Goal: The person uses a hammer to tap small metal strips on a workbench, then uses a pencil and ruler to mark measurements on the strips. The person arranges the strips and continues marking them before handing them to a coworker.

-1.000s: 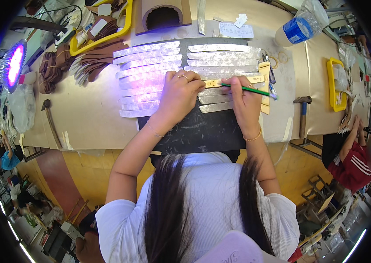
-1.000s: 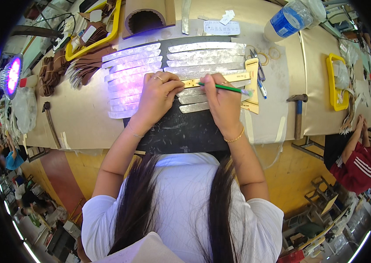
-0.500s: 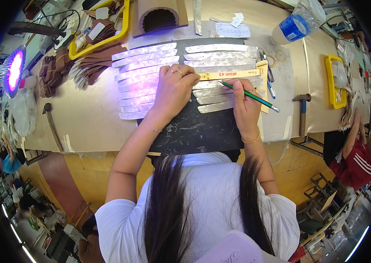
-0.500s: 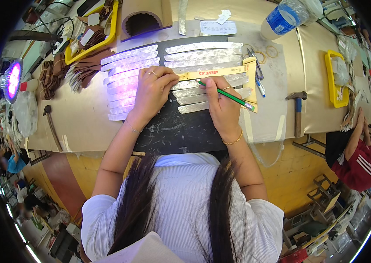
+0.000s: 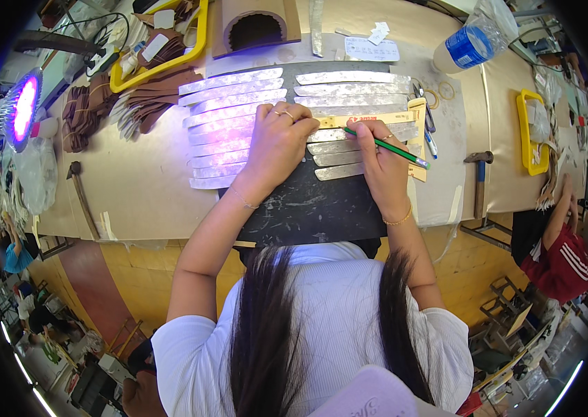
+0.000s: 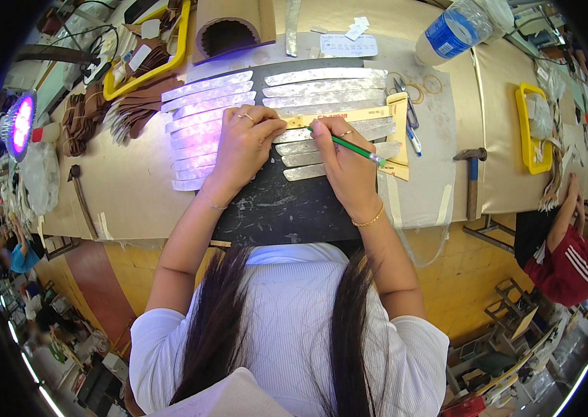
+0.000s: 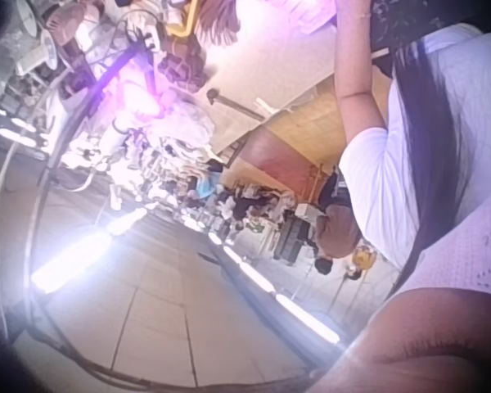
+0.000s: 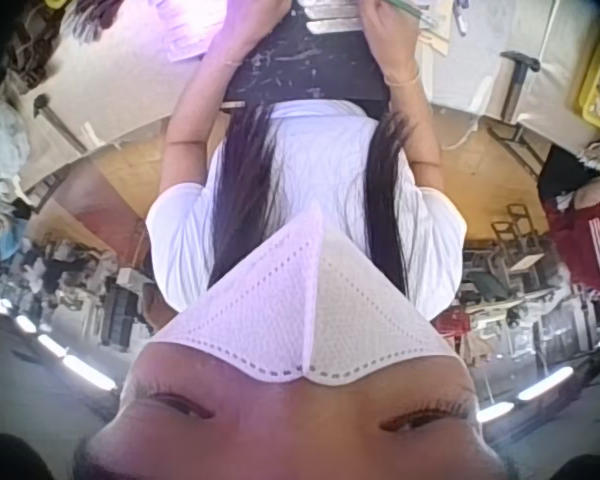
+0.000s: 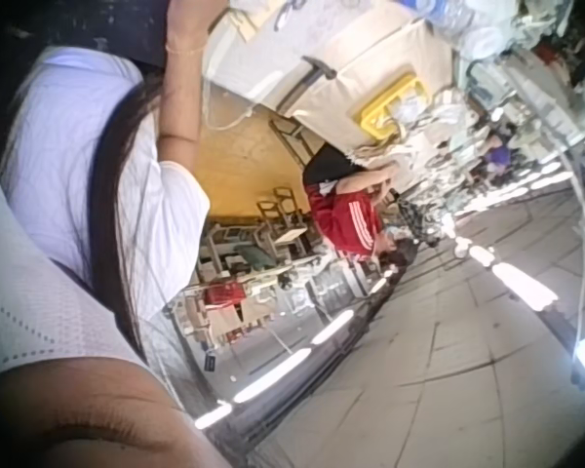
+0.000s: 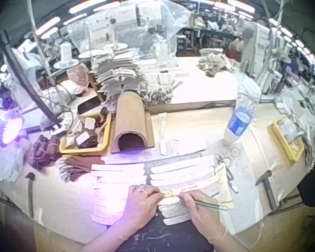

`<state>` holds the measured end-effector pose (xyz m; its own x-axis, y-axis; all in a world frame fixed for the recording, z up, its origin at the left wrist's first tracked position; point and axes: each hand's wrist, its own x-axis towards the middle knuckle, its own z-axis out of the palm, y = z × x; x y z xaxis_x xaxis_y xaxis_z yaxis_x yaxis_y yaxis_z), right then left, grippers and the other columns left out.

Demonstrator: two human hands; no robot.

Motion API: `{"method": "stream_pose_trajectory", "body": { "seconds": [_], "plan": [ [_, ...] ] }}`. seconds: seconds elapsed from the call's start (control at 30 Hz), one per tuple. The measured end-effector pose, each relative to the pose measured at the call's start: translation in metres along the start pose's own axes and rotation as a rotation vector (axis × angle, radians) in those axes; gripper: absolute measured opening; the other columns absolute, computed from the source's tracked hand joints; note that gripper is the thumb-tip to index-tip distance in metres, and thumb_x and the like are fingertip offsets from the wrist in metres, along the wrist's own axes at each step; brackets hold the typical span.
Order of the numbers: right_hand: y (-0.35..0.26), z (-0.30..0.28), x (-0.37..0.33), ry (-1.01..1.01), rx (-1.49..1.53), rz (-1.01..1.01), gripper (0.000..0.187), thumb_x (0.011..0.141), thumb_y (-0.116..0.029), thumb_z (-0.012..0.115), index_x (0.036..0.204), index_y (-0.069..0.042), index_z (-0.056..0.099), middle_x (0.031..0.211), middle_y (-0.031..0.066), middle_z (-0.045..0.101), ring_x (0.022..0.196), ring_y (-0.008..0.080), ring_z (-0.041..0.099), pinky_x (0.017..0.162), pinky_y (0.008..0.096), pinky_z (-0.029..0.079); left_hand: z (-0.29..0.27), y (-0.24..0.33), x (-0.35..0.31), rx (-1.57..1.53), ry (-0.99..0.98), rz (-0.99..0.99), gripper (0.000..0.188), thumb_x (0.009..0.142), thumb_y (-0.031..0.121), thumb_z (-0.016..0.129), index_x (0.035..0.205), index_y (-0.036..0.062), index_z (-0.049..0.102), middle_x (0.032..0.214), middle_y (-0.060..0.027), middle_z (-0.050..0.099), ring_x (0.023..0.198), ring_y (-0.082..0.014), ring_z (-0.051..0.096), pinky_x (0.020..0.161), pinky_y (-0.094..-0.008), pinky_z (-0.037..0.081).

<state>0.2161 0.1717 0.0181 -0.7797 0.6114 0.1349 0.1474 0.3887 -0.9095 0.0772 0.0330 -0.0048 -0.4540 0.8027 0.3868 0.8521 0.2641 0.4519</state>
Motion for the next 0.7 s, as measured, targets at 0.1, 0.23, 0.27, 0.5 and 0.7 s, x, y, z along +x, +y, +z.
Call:
{"method": "stream_pose_trajectory", "body": {
  "seconds": [0.1, 0.23, 0.27, 0.5, 0.7],
  "plan": [
    [-0.002, 0.001, 0.007, -0.055, -0.073, -0.003, 0.024, 0.102, -0.022, 0.057, 0.1, -0.001, 0.068, 0.08, 0.0119, 0.069, 0.069, 0.0203, 0.065, 0.067, 0.0304, 0.05, 0.001, 0.0, -0.001, 0.018, 0.005, 0.007, 0.009, 0.08, 0.012, 0.075, 0.089, 0.0105, 0.074, 0.093, 0.0014, 0.066, 0.091, -0.0194, 0.06, 0.085, -0.0362, 0.04],
    [-0.001, 0.003, 0.011, -0.126, -0.153, 0.03, 0.027, 0.104, -0.023, 0.054, 0.103, 0.0, 0.068, 0.081, 0.0099, 0.071, 0.073, 0.0157, 0.065, 0.069, 0.0282, 0.049, 0.002, 0.0, -0.001, 0.018, 0.006, 0.011, 0.009, 0.08, 0.012, 0.075, 0.088, 0.0106, 0.073, 0.094, 0.0011, 0.066, 0.091, -0.0199, 0.06, 0.086, -0.0368, 0.04],
    [0.0, 0.004, 0.011, -0.13, -0.157, 0.027, 0.027, 0.104, -0.023, 0.055, 0.102, 0.0, 0.068, 0.08, 0.0099, 0.07, 0.072, 0.0161, 0.065, 0.069, 0.0287, 0.049, 0.002, 0.0, -0.001, 0.015, 0.004, 0.011, 0.009, 0.08, 0.011, 0.075, 0.089, 0.0107, 0.073, 0.094, 0.001, 0.066, 0.091, -0.02, 0.06, 0.086, -0.037, 0.04],
    [-0.002, 0.012, 0.014, -0.058, -0.305, -0.133, 0.02, 0.098, -0.022, 0.062, 0.087, -0.006, 0.064, 0.071, 0.0127, 0.066, 0.061, 0.0303, 0.064, 0.057, 0.0361, 0.049, 0.002, 0.0, -0.003, 0.016, 0.002, 0.025, 0.017, 0.075, 0.003, 0.066, 0.089, 0.0112, 0.072, 0.095, -0.0009, 0.064, 0.096, -0.021, 0.059, 0.089, -0.0394, 0.039],
    [-0.005, 0.009, 0.019, -0.106, -0.385, -0.119, 0.021, 0.098, -0.023, 0.062, 0.084, -0.007, 0.062, 0.068, 0.0121, 0.064, 0.062, 0.031, 0.064, 0.055, 0.0379, 0.049, 0.002, 0.001, -0.003, 0.015, 0.001, 0.02, 0.017, 0.075, 0.003, 0.066, 0.089, 0.011, 0.071, 0.094, -0.0012, 0.063, 0.096, -0.021, 0.058, 0.089, -0.0391, 0.039]
  ]
}}
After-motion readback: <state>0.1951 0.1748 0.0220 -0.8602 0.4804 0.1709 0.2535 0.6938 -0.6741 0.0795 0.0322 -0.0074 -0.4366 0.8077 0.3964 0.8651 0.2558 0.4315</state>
